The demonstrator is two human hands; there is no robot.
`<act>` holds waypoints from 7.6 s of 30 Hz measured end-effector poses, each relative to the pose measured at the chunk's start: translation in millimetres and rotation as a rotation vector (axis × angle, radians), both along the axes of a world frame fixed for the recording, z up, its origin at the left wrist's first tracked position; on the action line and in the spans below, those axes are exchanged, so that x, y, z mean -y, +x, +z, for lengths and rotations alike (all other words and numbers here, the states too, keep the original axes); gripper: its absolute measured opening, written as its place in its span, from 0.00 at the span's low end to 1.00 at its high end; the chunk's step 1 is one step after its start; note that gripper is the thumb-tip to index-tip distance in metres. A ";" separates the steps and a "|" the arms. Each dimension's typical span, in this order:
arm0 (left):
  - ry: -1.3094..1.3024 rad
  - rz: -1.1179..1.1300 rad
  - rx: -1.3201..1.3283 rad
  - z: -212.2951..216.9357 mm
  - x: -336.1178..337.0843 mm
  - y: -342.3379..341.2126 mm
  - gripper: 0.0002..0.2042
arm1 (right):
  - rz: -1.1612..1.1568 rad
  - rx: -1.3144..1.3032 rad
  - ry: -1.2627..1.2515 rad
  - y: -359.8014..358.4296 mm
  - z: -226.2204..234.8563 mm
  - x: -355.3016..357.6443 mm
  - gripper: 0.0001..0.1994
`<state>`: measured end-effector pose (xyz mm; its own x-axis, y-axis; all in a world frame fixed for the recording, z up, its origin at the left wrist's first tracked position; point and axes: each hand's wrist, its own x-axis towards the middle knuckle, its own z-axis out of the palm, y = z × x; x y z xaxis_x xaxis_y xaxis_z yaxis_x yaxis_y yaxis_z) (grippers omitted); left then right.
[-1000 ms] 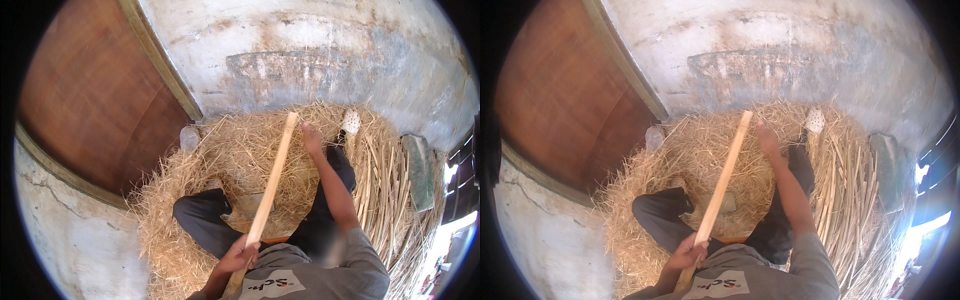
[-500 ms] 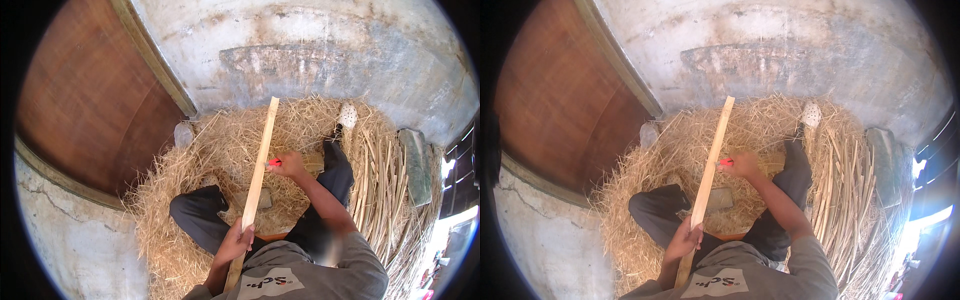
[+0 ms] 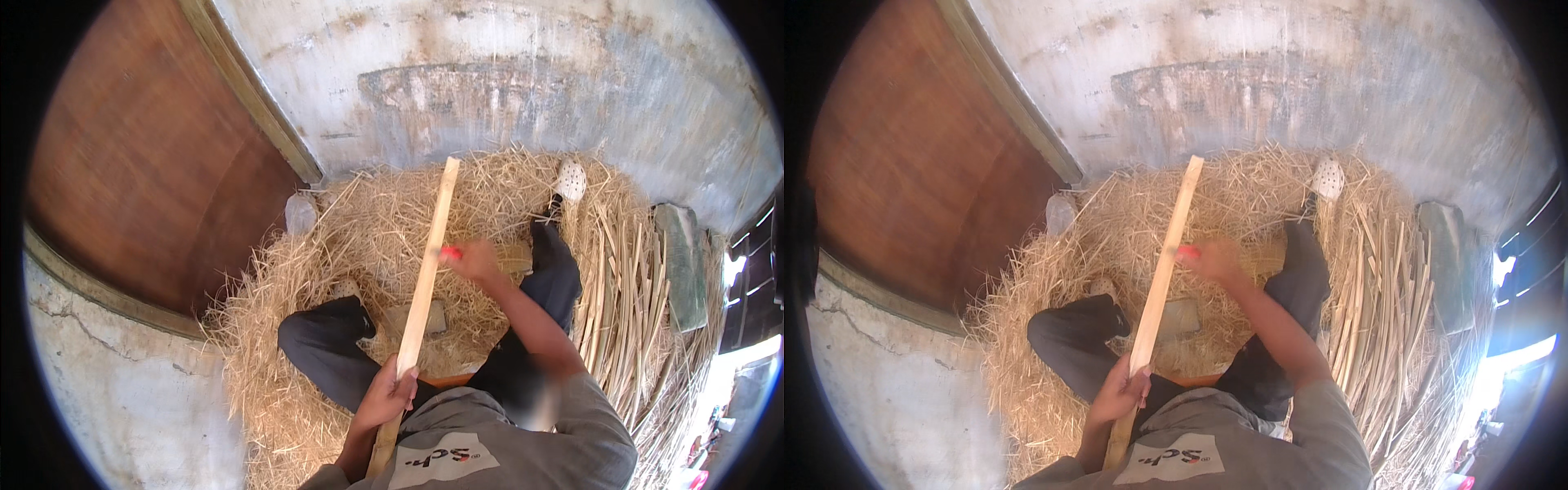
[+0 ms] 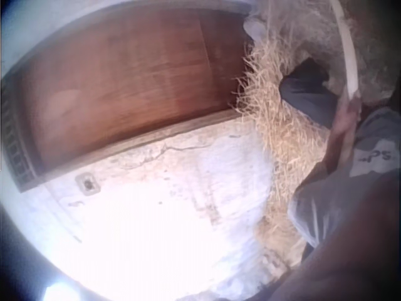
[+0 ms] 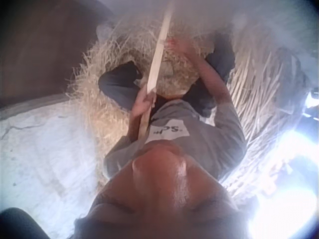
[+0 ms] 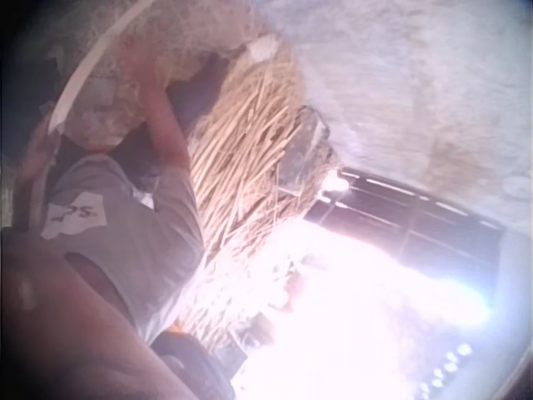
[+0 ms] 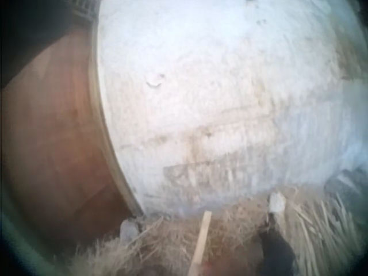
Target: The person sits on a pile of straw and uses a red utility knife to shave thin strips from a long, thin piece of wood. They hold the wood with their left hand and scrape the knife along its length with their right hand, creating wood shavings that fall onto the straw.
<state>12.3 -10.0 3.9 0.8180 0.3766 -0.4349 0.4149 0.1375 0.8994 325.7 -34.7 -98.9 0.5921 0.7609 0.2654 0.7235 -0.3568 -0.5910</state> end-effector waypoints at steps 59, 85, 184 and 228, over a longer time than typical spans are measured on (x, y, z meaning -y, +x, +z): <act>-0.136 -0.111 0.103 -14.3 4.7 -4.8 0.06 | -0.294 0.154 0.202 85.8 -50.0 -12.9 0.29; -0.149 0.042 0.103 8.7 -11.0 21.5 0.09 | 0.284 0.159 0.201 32.7 10.5 -1.7 0.26; 0.124 -0.036 -0.036 18.4 -3.5 20.8 0.11 | 0.016 0.241 0.155 49.8 -5.9 -13.6 0.30; 0.233 0.040 -0.013 26.8 2.4 18.8 0.10 | -0.181 -0.183 0.153 30.2 25.3 -2.6 0.26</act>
<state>31.1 -12.4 30.7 0.7953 0.4997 -0.3431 0.4252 -0.0564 0.9033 355.8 -32.1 -73.6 0.7629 0.5983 0.2450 0.5328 -0.3672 -0.7625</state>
